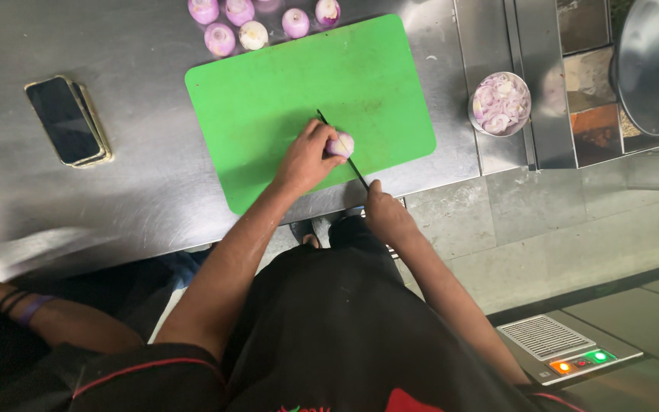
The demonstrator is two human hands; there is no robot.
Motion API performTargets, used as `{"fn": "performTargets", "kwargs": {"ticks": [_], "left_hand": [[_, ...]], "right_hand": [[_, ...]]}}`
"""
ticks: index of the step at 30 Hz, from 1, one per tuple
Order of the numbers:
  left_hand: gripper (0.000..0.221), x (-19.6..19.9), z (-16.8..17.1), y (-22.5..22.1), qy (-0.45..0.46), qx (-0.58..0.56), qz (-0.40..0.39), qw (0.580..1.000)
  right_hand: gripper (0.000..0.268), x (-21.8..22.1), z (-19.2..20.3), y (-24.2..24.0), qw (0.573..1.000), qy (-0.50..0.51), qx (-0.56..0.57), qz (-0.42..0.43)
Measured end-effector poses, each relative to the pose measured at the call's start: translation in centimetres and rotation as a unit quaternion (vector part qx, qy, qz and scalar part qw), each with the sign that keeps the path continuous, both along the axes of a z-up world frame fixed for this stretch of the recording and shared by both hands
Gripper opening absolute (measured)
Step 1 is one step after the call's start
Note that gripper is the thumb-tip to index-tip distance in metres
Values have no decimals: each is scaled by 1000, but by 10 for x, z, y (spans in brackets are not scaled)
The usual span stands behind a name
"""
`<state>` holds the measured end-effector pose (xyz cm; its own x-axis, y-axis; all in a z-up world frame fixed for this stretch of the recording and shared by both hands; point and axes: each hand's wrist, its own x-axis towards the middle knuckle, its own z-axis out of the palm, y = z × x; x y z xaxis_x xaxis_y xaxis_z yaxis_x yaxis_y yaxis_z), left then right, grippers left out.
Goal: The person finely chops red onions on a green cutting board using a knife, occasionally moving the chopped pieces to the side and picking up new onion halves to continue the task.
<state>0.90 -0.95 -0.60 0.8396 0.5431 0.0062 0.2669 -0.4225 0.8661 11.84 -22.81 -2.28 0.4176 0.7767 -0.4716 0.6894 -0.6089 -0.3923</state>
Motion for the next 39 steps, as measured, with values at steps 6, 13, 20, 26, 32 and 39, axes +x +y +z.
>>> {"fn": "performTargets", "kwargs": {"ticks": [6, 13, 20, 26, 32, 39], "left_hand": [[45, 3, 2, -4, 0, 17, 31, 999], [52, 7, 13, -19, 14, 99, 75, 992], [43, 19, 11, 0, 139, 7, 85, 987], [53, 23, 4, 42, 221, 267, 74, 935], [40, 55, 24, 27, 268, 347, 105, 892], [48, 64, 20, -23, 224, 31, 113, 968]], "right_hand": [[40, 2, 9, -28, 999, 25, 19, -5], [56, 10, 31, -63, 998, 55, -3, -32], [43, 38, 58, -59, 992, 127, -1, -14], [29, 77, 87, -48, 979, 202, 31, -15], [26, 121, 86, -32, 977, 198, 67, -33], [23, 148, 75, -22, 981, 178, 67, -29]]}}
